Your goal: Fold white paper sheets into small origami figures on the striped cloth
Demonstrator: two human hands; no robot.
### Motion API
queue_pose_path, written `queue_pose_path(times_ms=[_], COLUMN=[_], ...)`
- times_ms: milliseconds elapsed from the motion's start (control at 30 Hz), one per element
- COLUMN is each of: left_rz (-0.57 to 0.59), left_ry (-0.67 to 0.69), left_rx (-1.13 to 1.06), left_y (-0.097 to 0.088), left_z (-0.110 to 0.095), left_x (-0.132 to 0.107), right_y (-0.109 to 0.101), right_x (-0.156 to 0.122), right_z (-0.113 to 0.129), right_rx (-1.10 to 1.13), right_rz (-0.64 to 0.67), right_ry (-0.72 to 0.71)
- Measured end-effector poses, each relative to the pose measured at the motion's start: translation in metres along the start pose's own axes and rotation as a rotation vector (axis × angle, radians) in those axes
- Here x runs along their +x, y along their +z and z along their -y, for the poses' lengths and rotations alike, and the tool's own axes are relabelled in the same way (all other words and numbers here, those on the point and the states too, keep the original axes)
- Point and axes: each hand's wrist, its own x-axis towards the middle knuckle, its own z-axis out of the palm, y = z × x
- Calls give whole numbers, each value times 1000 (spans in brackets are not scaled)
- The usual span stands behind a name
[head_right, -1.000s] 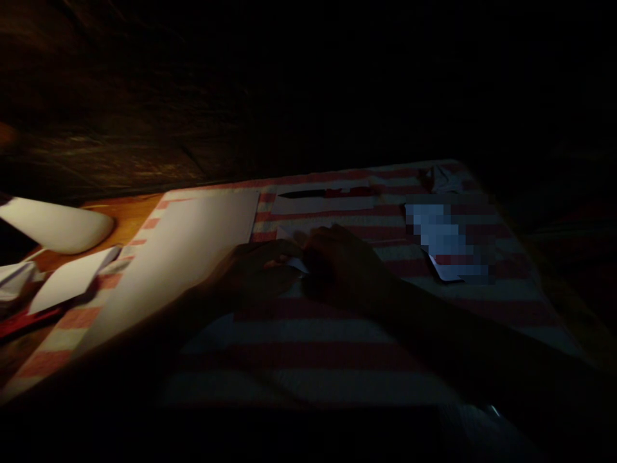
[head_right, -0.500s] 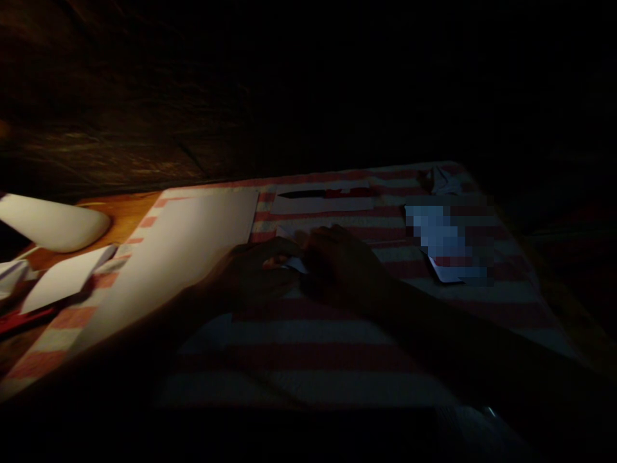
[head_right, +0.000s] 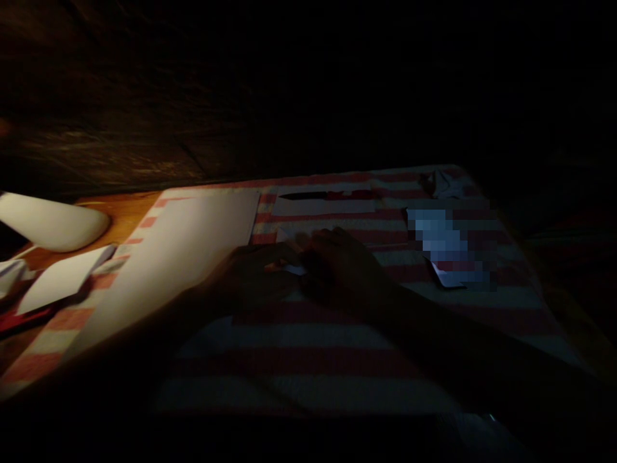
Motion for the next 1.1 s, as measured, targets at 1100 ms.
queue_pose_path(times_ms=[1100], left_rz=[-189], left_ry=[-354], left_rx=[-98], left_y=[24], left_z=[-14], left_x=[28], right_y=[6], right_x=[2], right_z=[12], right_rx=[11], right_rz=[-49], right_ry=[275])
